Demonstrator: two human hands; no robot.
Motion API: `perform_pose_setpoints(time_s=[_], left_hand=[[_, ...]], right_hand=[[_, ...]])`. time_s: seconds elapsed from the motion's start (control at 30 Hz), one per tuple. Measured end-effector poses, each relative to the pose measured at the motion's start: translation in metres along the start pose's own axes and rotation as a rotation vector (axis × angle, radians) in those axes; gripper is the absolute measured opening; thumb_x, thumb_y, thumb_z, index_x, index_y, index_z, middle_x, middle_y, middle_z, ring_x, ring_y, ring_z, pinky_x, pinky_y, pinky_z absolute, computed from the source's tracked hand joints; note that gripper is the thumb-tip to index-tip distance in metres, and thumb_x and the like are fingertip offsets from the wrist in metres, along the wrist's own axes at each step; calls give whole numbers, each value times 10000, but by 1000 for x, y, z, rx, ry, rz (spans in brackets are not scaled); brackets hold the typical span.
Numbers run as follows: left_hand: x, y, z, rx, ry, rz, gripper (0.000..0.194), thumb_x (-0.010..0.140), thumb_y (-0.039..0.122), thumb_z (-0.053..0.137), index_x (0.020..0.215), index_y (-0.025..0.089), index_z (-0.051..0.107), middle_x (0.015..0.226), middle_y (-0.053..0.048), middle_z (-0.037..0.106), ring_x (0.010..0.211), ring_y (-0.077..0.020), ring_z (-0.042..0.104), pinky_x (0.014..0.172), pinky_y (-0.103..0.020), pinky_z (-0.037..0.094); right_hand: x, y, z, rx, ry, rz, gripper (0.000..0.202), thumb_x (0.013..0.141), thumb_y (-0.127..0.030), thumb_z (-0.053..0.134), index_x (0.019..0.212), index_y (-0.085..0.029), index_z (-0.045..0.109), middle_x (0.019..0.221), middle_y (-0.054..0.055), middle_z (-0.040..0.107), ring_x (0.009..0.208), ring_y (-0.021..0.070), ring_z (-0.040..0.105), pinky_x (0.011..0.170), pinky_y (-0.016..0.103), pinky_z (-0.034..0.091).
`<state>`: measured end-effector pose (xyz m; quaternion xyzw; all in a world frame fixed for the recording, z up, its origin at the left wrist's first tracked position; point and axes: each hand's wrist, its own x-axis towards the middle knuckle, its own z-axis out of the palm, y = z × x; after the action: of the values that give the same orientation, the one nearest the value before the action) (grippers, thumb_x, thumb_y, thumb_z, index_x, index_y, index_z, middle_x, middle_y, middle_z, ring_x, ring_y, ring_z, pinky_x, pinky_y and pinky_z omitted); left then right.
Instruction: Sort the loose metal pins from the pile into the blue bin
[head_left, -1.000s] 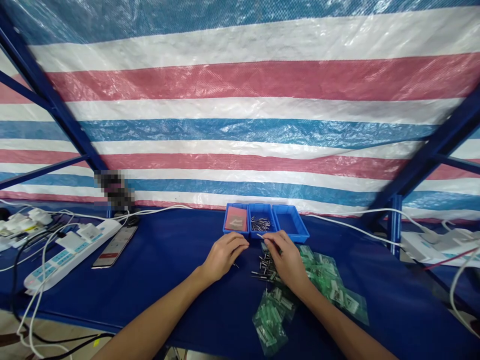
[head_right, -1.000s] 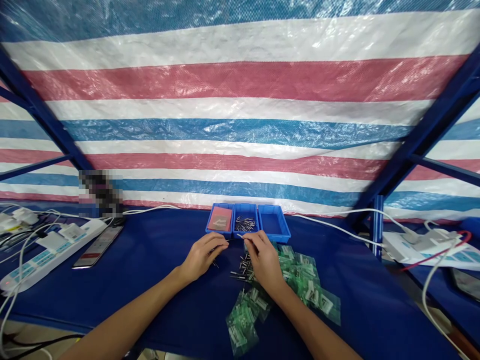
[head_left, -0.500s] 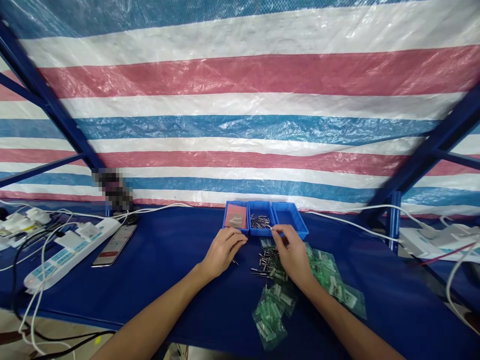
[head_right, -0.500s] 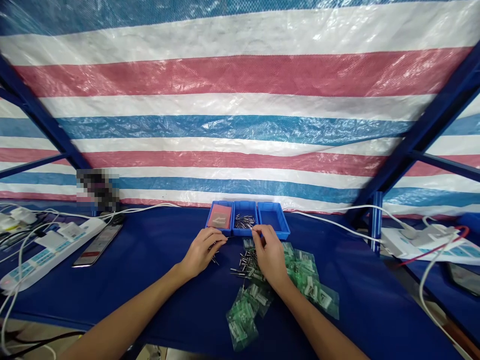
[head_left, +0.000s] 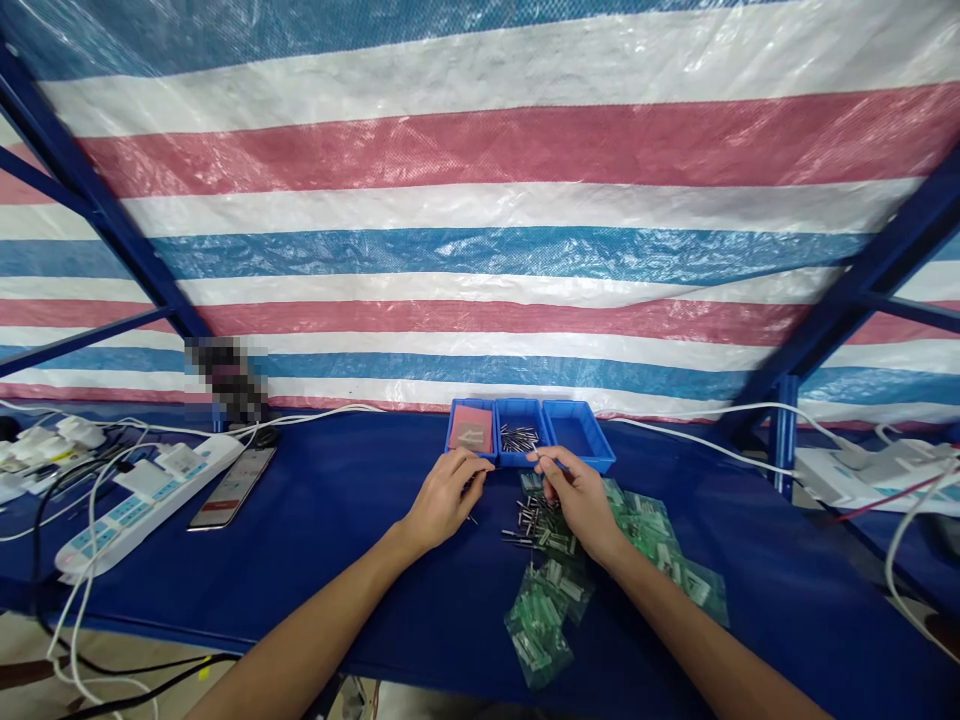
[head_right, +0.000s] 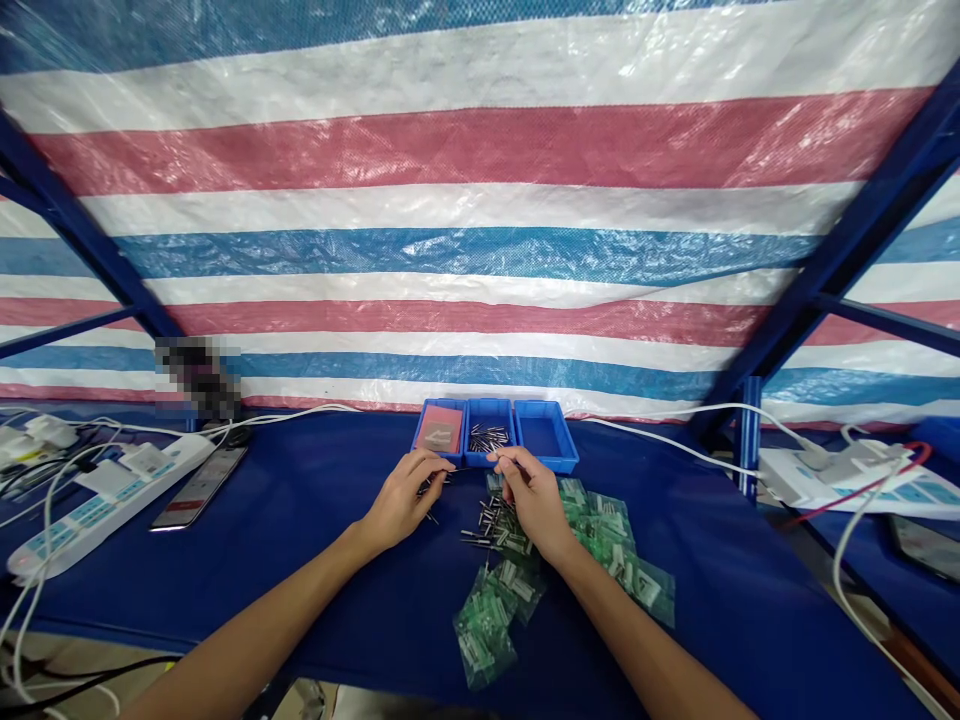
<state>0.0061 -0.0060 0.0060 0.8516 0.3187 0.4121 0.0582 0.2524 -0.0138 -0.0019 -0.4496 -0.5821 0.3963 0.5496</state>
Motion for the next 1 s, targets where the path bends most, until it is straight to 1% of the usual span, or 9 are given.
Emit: perform_pose_setpoints(time_s=[0.07,0.23,0.4,0.53,0.73,0.87,1.0], left_hand=[[0,0,0,-3,-10,-15,218,1121,216,475,1259,215,643,1103,-95,675,1047,-218,650,936,-361,536],[-1,1,-1,-16,-35,-40,195,1124,213,472,1237,209,630,1088,-86,662,1009,-206,631,908,-327,531],[-2,0,1,-17,-47,-42,176,1126,220,477,1225,206,622,1076,-81,650,985,-199,613,878,-309,519],[-3,-1,2,8,-39,-49,165,1128,248,491,1202,204,631,1035,-72,650,919,-191,599,864,-314,510],[-3,-3,2,22,-35,-41,168,1126,300,515,1182,203,640,953,-53,631,875,-190,590,835,-307,493],[-3,-3,2,20,-41,-40,169,1122,315,530,1195,208,638,936,-46,628,853,-188,586,821,-305,491],[-3,-3,2,17,-42,-39,155,1113,319,552,1176,206,637,927,-44,630,827,-184,574,793,-299,482]], right_hand=[[0,-1,0,33,17,26,420,993,-608,644,1087,-215,757,863,31,637,540,135,504,484,278,446],[1,2,0,62,46,16,396,986,-600,659,1077,-221,730,874,25,637,527,126,501,476,274,424],[-1,4,1,-9,70,-13,382,995,-593,646,1059,-222,709,883,34,663,539,143,518,497,289,426],[-3,4,3,-74,65,-41,364,1022,-579,611,1078,-231,702,895,36,674,561,159,537,530,302,449],[-4,9,3,-82,38,-62,314,1040,-544,596,1104,-248,679,1016,55,682,598,166,549,555,315,467],[-5,10,3,-105,44,-88,313,1038,-545,599,1114,-253,679,989,61,664,638,185,555,568,322,482],[-6,7,3,-171,65,-140,287,1036,-515,621,1101,-244,692,950,55,647,705,200,566,620,328,490]])
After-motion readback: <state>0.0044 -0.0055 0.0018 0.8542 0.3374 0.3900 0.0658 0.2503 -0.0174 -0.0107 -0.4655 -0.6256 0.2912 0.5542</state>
